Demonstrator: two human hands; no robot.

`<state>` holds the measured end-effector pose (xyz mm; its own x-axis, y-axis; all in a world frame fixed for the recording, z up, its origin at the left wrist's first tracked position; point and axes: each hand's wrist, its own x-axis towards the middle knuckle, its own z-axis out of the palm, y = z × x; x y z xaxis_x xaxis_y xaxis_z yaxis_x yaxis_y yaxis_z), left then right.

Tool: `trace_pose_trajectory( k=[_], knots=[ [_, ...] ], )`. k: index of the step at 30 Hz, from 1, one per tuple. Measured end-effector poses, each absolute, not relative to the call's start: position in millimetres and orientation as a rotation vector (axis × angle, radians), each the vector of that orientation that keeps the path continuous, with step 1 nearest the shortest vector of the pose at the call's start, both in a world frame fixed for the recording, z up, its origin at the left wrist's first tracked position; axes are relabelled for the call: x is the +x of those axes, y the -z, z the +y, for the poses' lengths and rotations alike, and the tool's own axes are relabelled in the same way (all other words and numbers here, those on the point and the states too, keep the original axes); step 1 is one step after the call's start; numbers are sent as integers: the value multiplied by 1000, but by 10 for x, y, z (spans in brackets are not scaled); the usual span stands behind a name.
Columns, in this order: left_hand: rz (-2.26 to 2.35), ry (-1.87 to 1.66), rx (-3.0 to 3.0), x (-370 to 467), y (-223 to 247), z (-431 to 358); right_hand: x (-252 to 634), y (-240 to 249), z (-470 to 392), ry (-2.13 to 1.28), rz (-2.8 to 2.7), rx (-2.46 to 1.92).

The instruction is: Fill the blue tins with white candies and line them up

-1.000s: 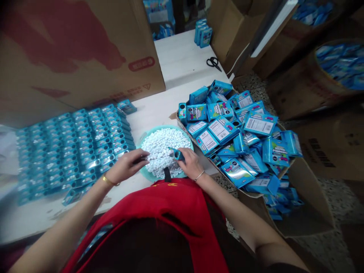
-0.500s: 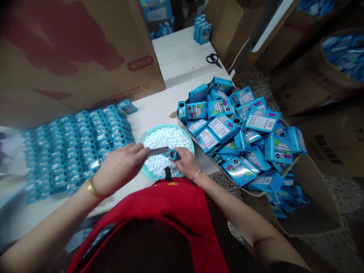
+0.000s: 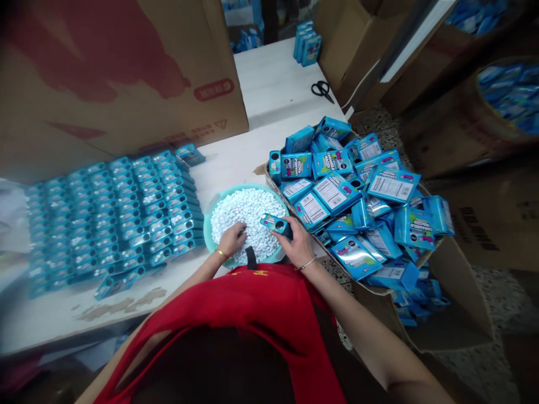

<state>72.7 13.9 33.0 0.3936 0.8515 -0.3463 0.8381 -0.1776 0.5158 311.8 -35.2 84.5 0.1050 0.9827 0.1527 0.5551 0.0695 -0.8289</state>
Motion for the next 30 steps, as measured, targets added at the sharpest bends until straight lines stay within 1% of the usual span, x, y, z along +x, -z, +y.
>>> trace_pose_trajectory(
  k=[3,5,8,11,14,16,21,24,27,30],
  knots=[
    [1406,-105,1960,617,-401,150,3114,-854,-357,-672,-1528,-1595],
    [1368,-189,1935,473,-551,152,3116,-847,-362,-663,-1532,-1593],
    [1299,-283,1977,294,-922,167,3108,-835,-357,-650,-1575,-1582],
    [1217,-282,2074,247,-1388,218,3072,-843,-332,-612,-1666,-1534],
    [1111,-181,2203,335,-1813,289,3011,-864,-296,-569,-1774,-1442],
    [1057,-51,2327,451,-2039,323,2962,-870,-275,-558,-1824,-1377],
    [1120,377,2622,845,-2486,291,2839,-825,-258,-571,-1859,-1303],
    [1079,524,2732,1024,-2724,241,2783,-787,-269,-586,-1832,-1286],
    [1058,539,2788,1013,-2885,255,2749,-787,-278,-616,-1792,-1288],
    [1083,380,2743,829,-2839,366,2739,-856,-268,-639,-1754,-1271]
  ],
)
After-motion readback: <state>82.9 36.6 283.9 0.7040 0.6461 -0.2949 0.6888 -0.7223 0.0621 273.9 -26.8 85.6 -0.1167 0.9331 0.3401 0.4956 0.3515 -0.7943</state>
